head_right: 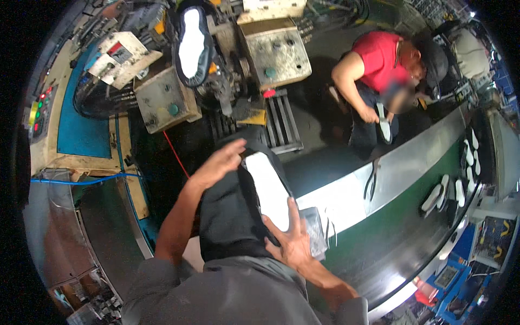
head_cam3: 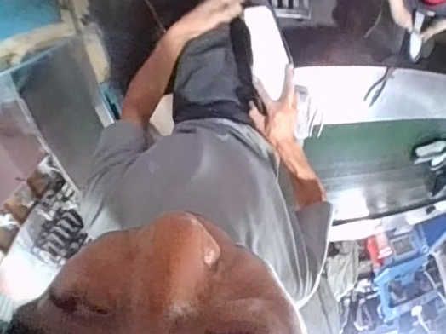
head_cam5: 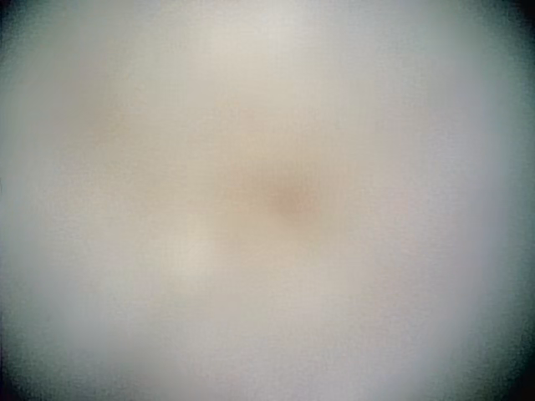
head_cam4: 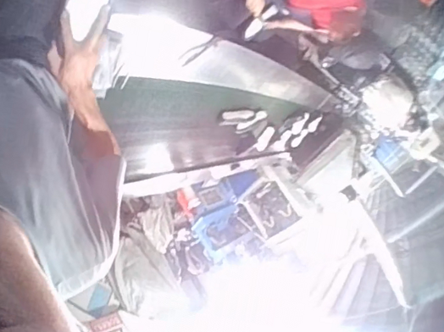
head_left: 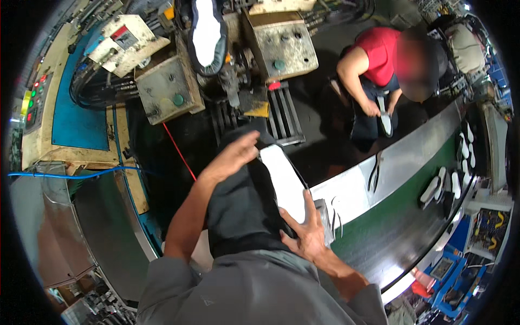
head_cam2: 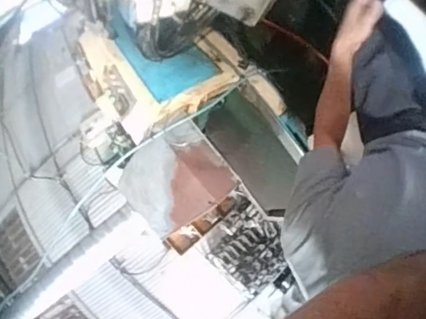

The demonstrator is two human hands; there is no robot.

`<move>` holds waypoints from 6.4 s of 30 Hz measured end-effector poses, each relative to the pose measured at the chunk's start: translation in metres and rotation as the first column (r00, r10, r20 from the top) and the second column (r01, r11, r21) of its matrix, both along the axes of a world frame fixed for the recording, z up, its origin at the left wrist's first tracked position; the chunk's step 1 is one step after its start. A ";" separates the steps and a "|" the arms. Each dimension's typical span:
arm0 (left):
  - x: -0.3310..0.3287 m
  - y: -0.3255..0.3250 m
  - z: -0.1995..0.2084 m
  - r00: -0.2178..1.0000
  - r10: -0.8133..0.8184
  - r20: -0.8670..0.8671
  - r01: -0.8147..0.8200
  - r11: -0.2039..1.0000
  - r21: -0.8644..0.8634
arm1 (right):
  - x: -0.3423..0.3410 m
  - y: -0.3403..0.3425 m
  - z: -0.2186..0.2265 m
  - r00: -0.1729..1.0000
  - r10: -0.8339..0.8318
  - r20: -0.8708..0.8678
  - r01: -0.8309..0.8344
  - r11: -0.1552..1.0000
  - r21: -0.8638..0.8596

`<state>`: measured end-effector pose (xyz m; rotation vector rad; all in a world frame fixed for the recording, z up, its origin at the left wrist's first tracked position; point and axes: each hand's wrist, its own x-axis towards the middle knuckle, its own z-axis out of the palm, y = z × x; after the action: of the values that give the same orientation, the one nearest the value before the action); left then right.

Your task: Assemble and process shoe components using specialized machinery on a production line.

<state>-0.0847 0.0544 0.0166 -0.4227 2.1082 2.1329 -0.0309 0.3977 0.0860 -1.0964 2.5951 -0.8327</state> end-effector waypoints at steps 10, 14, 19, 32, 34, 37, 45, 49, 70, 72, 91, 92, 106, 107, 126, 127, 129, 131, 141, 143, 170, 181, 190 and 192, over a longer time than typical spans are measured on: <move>-0.200 -0.186 0.125 0.864 0.504 0.016 -0.460 0.776 0.432 | -0.111 -0.072 0.091 0.977 -0.132 -0.169 0.130 0.991 -0.025; -0.155 -0.202 0.111 0.838 0.527 -0.145 -0.398 0.770 0.498 | -0.173 -0.164 0.127 0.943 -0.045 -0.331 0.012 0.995 -0.102; -0.011 -0.186 0.073 0.854 0.502 -0.139 -0.303 0.696 0.652 | -0.237 -0.283 0.129 0.947 -0.005 -0.320 -0.038 0.991 -0.127; 0.212 -0.102 -0.029 0.681 0.683 0.265 -0.697 0.492 0.521 | -0.248 -0.377 0.066 0.957 -0.013 -0.289 -0.040 0.984 -0.175; 0.215 -0.096 -0.030 0.724 0.636 0.268 -0.653 0.504 0.566 | -0.244 -0.379 0.068 0.844 0.016 -0.537 -0.088 0.990 -0.110; 0.208 -0.086 -0.029 0.703 0.598 0.386 -0.697 0.468 0.543 | -0.255 -0.376 0.079 0.780 0.157 -0.605 -0.189 0.982 0.011; 0.141 -0.065 0.021 0.700 0.598 0.389 -0.714 0.581 0.391 | -0.275 -0.395 0.090 0.777 0.154 -0.611 -0.146 0.987 0.063; 0.120 -0.070 0.017 0.716 0.554 0.425 -0.698 0.591 0.405 | -0.311 -0.432 0.103 0.782 0.165 -0.601 -0.137 0.986 0.093; 0.030 -0.100 0.058 0.810 0.512 0.287 -0.586 0.682 0.437 | -0.389 -0.517 0.130 0.933 0.244 -0.265 -0.254 0.967 -0.002; 0.019 -0.098 0.066 0.844 0.472 0.256 -0.536 0.715 0.449 | -0.412 -0.511 0.109 0.953 0.197 -0.229 -0.232 0.963 -0.137; 0.084 0.034 0.083 0.906 0.417 -0.072 -0.367 0.860 0.354 | -0.076 -0.164 -0.014 0.376 0.148 0.915 0.477 0.815 -0.328; 0.095 0.033 0.089 0.915 0.392 -0.099 -0.334 0.871 0.361 | -0.074 -0.162 -0.002 0.196 0.208 0.958 0.520 0.807 -0.282; 0.411 -0.199 -0.070 0.197 0.977 -0.081 -0.900 0.148 -0.410 | -0.074 -0.053 -0.050 0.172 -0.034 0.984 0.528 0.847 -0.063; 0.450 -0.237 -0.074 0.226 0.919 -0.324 -0.821 0.001 -0.572 | -0.075 -0.055 -0.059 0.153 0.001 0.988 0.527 0.846 -0.082; 0.164 -0.111 -0.073 0.913 0.295 0.281 -0.290 0.955 -0.061 | -0.006 0.427 -0.161 -0.231 -0.876 0.424 0.949 -0.107 0.296; 0.152 -0.099 -0.076 0.918 0.262 0.298 -0.260 0.964 -0.049 | 0.004 0.464 -0.165 -0.298 -0.872 0.388 0.943 -0.205 0.263; 0.133 -0.061 -0.081 0.919 0.213 0.331 -0.162 0.971 -0.175 | 0.012 0.541 -0.158 -0.378 -0.916 -0.136 0.893 -0.400 0.207; 0.147 -0.082 -0.064 0.915 0.237 0.327 -0.154 0.954 -0.258 | -0.017 0.540 -0.170 -0.455 -0.873 -0.177 0.816 -0.488 0.311; 0.137 -0.109 -0.052 0.928 0.202 0.312 -0.109 0.950 -0.291 | -0.036 0.502 -0.216 -0.597 -0.641 0.482 0.753 -0.656 0.061; 0.106 -0.072 -0.029 0.924 0.170 0.341 -0.028 0.923 -0.383 | -0.042 0.484 -0.205 -0.510 -0.692 0.510 0.751 -0.648 -0.129; 0.032 0.050 0.034 0.938 0.055 -0.343 -0.249 0.796 -0.552 | 0.001 -0.029 -0.028 0.422 -0.159 0.892 0.430 0.902 -0.042; 0.022 0.026 -0.006 0.962 -0.086 -0.260 -0.116 0.731 -0.673 | -0.018 -0.018 -0.016 0.770 -0.175 0.613 0.226 0.974 -0.005; 0.003 0.027 0.004 0.975 -0.157 -0.158 0.042 0.825 -0.564 | 0.003 -0.016 -0.007 0.966 0.229 -0.122 -0.177 0.925 0.337; 0.002 0.033 -0.003 0.988 -0.076 -0.136 -0.016 0.817 -0.577 | 0.003 -0.016 -0.005 0.972 0.213 -0.094 -0.174 0.933 0.315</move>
<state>-0.0831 0.0878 0.0134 -0.2707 2.8181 1.4984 -0.0280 0.3813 0.0811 -1.3177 2.5448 -0.3129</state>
